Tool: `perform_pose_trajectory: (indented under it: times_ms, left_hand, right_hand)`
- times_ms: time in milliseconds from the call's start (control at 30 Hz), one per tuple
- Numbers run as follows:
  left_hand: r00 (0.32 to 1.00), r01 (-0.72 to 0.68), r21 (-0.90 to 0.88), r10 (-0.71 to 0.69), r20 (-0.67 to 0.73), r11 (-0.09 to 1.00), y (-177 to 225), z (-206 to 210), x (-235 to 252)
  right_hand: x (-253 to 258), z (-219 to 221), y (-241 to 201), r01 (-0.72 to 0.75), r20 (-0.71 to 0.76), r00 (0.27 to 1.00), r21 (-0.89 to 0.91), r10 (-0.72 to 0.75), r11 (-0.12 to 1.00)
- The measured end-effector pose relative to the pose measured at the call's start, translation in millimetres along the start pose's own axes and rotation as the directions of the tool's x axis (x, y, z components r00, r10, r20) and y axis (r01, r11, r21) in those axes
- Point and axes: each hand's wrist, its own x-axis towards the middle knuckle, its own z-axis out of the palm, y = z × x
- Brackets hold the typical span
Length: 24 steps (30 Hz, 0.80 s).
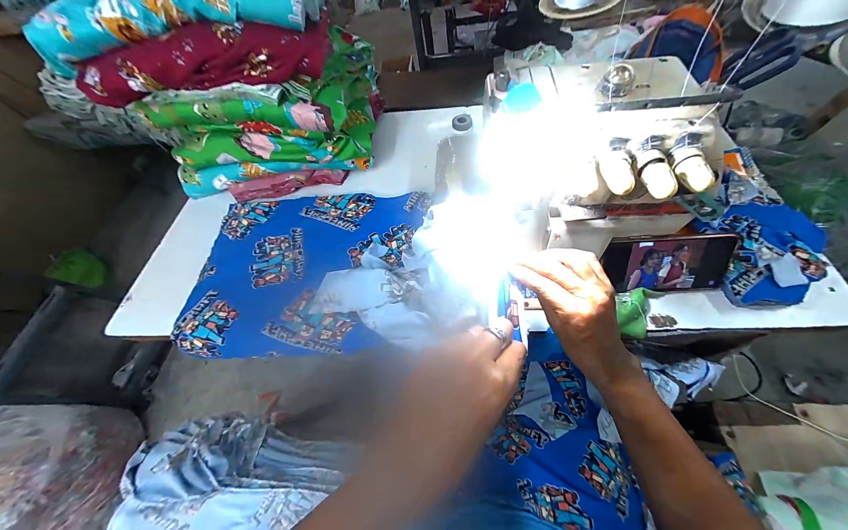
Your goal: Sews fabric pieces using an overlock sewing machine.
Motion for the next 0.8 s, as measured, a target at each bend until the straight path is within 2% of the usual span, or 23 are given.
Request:
perform_pose_trajectory:
  times_ms: [267, 300, 367, 433, 467, 533, 600, 667, 800]
  left_hand:
    - [1.000, 0.029, 0.053, -0.029, -0.001, 0.998, -7.5, 8.1, 20.4]
    - [0.999, 0.038, 0.065, -0.038, 0.002, 0.997, -8.6, 9.6, 24.1]
    - [0.999, 0.045, 0.077, -0.045, 0.010, 0.996, -9.7, 11.5, 29.3]
    - [0.999, 0.043, 0.086, -0.044, 0.008, 0.995, -9.3, 14.1, 32.0]
    - [0.999, 0.043, 0.091, -0.044, 0.009, 0.995, -9.1, 15.9, 32.8]
    - [0.999, 0.048, 0.102, -0.050, 0.020, 0.994, -10.3, 19.3, 34.9]
    - [0.998, 0.055, 0.123, -0.059, 0.034, 0.991, -13.5, 21.3, 39.6]
    - [0.997, 0.059, 0.144, -0.064, 0.032, 0.988, -18.4, 22.0, 48.6]
    - [0.996, 0.081, 0.169, -0.084, 0.007, 0.982, -28.5, 23.0, 70.2]
  right_hand:
    - [3.7, 5.4, 5.1, -0.046, -0.011, 0.999, -0.013, 0.046, 0.999]
    - [2.8, 6.6, 5.6, -0.092, -0.022, 0.995, 0.034, 0.093, 0.995]
    - [-7.4, 11.4, -0.3, -0.278, -0.043, 0.956, 0.178, 0.289, 0.944]
    - [-25.3, 19.6, -15.5, -0.493, 0.040, 0.860, 0.327, 0.510, 0.806]
    - [-35.0, 24.2, -25.7, -0.556, 0.105, 0.818, 0.396, 0.566, 0.731]
    - [-48.3, 32.7, -47.6, -0.567, 0.167, 0.811, 0.460, 0.560, 0.683]
    - [-49.4, 37.9, -63.1, -0.506, 0.158, 0.854, 0.470, 0.495, 0.723]
    - [-41.8, 40.7, -68.6, -0.453, 0.155, 0.888, 0.462, 0.434, 0.762]
    - [-31.8, 43.9, -66.9, -0.455, 0.217, 0.890, 0.471, 0.400, 0.756]
